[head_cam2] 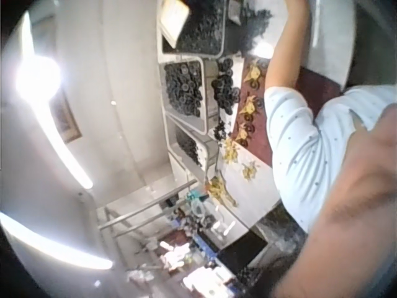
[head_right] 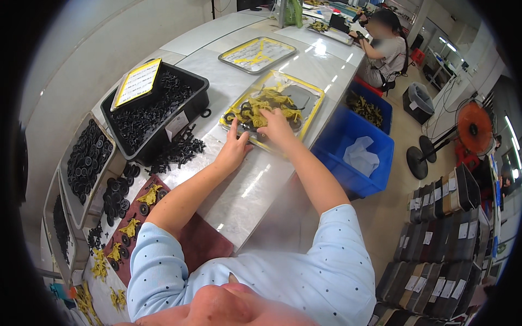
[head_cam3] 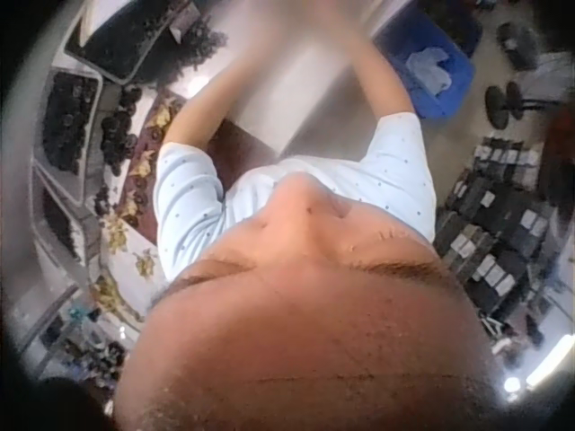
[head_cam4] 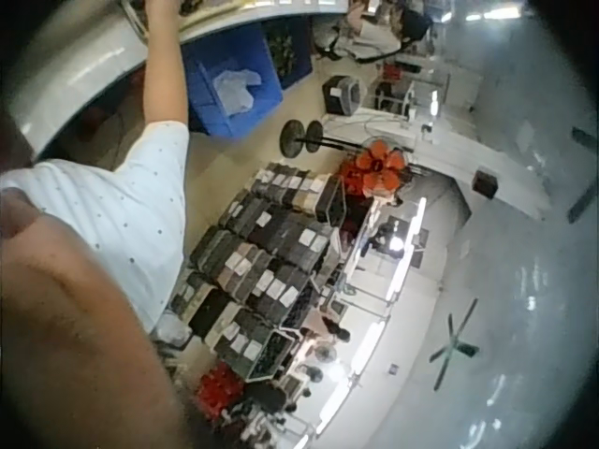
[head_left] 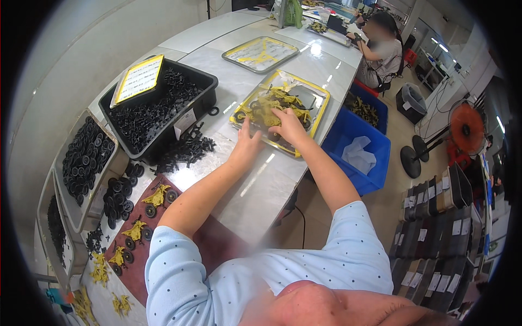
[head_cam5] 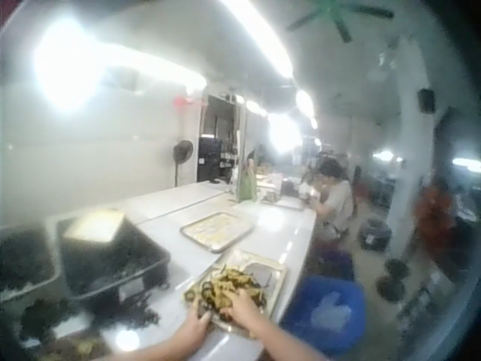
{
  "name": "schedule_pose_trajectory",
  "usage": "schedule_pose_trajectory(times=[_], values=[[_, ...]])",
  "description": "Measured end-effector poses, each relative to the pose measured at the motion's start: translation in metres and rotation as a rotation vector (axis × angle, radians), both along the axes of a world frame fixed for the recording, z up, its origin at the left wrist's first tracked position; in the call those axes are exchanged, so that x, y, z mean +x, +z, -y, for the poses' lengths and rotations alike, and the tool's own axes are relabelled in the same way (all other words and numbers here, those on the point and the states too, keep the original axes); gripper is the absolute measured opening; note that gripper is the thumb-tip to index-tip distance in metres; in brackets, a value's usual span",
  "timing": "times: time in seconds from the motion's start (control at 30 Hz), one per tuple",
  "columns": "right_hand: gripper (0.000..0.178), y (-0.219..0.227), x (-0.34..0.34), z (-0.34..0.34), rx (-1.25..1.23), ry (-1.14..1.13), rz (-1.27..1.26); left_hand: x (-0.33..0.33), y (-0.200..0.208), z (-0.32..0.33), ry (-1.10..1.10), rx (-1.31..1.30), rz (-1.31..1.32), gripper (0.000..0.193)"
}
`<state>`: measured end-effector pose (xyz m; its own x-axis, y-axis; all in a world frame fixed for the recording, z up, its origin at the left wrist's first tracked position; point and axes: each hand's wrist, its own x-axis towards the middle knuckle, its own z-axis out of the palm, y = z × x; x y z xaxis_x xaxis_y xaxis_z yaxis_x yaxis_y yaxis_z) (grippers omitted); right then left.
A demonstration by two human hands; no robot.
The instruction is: The person assembles toy motorcycles by attaching wheels and handlebars to motorcycle frames by hand, then places the completed toy motorcycles onto a tray.
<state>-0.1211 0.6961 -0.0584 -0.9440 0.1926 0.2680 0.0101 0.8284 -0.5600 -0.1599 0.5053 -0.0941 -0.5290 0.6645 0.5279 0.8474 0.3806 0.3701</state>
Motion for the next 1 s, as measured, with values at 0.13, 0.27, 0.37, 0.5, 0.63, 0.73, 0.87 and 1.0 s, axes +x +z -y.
schedule_pose_trajectory(times=[0.13,0.27,0.37,0.5,0.63,0.73,0.87,1.0], values=[[0.06,0.009,0.0,0.013,0.053,-0.036,0.038,-0.006,0.002,0.005,-0.079,-0.013,0.174,0.031],[0.054,0.001,-0.01,0.011,0.031,0.063,0.001,0.0,-0.004,0.001,-0.012,0.034,0.058,0.032],[0.048,0.01,-0.007,0.026,0.144,0.059,-0.023,0.016,0.009,0.002,0.25,-0.128,-0.027,0.043],[0.04,0.012,-0.016,-0.002,0.197,-0.127,-0.199,0.011,0.005,0.005,0.18,-0.157,-0.067,0.043],[0.053,0.014,0.006,-0.057,0.19,-0.388,0.042,0.006,-0.003,0.003,0.052,-0.091,-0.006,0.042],[0.058,0.008,0.018,-0.058,0.143,-0.392,0.19,0.01,-0.003,0.008,0.006,-0.071,0.012,0.041],[0.059,0.022,0.047,-0.04,0.042,-0.28,0.231,0.029,0.001,0.029,-0.04,-0.103,-0.039,0.039],[0.065,0.048,0.072,-0.027,0.008,-0.245,0.37,0.044,0.002,0.054,-0.117,-0.124,0.145,0.04]])
